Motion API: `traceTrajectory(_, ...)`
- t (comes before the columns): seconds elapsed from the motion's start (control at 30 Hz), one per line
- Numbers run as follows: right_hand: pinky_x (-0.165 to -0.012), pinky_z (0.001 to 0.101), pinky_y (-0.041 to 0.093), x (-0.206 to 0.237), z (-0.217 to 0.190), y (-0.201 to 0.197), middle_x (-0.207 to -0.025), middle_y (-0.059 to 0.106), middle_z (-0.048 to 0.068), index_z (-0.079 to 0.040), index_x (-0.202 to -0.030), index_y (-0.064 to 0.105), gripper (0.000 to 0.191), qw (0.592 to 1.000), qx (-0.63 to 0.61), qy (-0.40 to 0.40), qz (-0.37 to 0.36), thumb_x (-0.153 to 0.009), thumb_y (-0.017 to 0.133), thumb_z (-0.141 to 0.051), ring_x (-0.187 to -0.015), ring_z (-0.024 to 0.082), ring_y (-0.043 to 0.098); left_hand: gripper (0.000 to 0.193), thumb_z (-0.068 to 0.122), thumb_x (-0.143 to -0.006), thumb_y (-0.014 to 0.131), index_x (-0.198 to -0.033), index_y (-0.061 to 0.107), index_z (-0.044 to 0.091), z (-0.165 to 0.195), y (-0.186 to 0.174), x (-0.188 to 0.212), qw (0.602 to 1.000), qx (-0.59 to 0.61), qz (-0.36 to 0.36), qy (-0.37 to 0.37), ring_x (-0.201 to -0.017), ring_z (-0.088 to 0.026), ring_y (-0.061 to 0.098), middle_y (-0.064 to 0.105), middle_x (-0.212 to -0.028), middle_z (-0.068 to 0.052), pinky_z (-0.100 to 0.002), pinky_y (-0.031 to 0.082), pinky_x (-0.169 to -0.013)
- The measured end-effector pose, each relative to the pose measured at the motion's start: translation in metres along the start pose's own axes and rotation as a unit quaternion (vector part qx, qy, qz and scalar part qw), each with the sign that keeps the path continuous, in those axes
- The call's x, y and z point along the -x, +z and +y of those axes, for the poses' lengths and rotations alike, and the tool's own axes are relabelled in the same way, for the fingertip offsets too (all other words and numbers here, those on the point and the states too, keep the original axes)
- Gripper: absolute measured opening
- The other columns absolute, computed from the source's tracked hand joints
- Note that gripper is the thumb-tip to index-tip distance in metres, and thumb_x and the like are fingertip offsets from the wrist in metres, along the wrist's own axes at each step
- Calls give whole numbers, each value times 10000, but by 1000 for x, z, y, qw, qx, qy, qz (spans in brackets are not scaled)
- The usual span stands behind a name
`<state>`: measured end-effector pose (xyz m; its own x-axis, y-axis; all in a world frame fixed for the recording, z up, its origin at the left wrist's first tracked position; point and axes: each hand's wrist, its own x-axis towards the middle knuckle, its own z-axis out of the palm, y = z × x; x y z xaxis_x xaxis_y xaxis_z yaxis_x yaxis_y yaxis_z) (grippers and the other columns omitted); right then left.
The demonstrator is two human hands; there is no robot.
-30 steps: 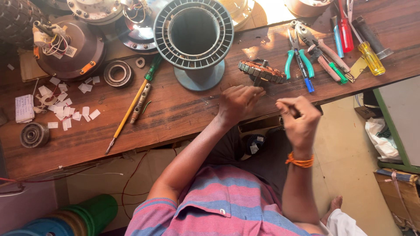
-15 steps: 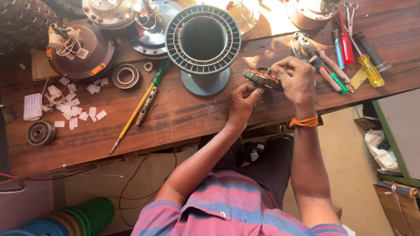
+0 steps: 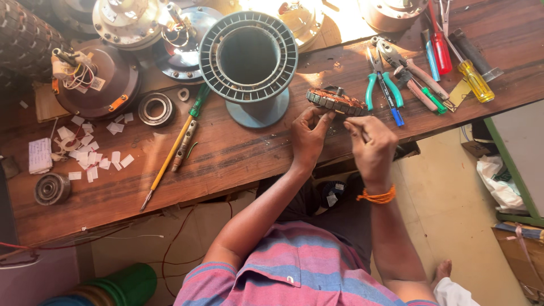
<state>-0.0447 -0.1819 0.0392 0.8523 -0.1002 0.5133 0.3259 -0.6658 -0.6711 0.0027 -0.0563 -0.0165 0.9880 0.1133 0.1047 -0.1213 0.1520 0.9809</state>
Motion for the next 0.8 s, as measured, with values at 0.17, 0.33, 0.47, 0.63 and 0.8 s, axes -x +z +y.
traceTrajectory(0.17, -751, 365, 534, 8, 5, 23, -932, 702, 142, 6, -992, 705, 34, 994, 49, -90, 36, -977, 735, 9, -832, 295, 690, 79, 127, -964, 731, -1005, 730, 59, 0, -8, 2, 997, -51, -26, 42, -624, -32, 508, 622, -701, 33, -257, 402, -580)
traceTrajectory(0.33, -668, 314, 511, 17, 13, 41, -872, 698, 98, 2, -964, 703, 30, 997, -43, -25, 58, -947, 727, 6, -736, 181, 665, 294, 73, -915, 720, -1200, 698, 142, 15, -37, -6, 850, -340, -86, 393, -716, -178, 625, 606, -779, -1, -353, 474, -652)
traceTrajectory(0.47, -570, 244, 397, 36, 17, 52, -762, 624, 5, 5, -962, 725, 41, 979, -173, 93, 56, -937, 756, -4, -650, 41, 471, 433, 103, -851, 739, -1275, 682, 167, 23, -48, -9, 805, -391, -117, 430, -715, -195, 591, 552, -760, 4, -371, 471, -637)
traceTrajectory(0.63, -530, 227, 278, 52, 21, 53, -692, 549, -39, -3, -943, 740, 45, 977, -166, 121, 56, -915, 775, 5, -607, 14, 346, 535, 184, -758, 754, -1290, 711, 147, 27, -50, -16, 770, -396, -149, 477, -648, -194, 541, 489, -697, -18, -369, 444, -580)
traceTrajectory(0.8, -557, 250, 331, 42, 11, 29, -749, 584, -23, -22, -951, 750, 33, 981, -161, 103, 19, -928, 772, -13, -649, 28, 424, 236, 144, -875, 782, -1109, 752, 161, 25, -45, -15, 783, -390, -113, 472, -623, -168, 562, 544, -684, 25, -350, 433, -572)
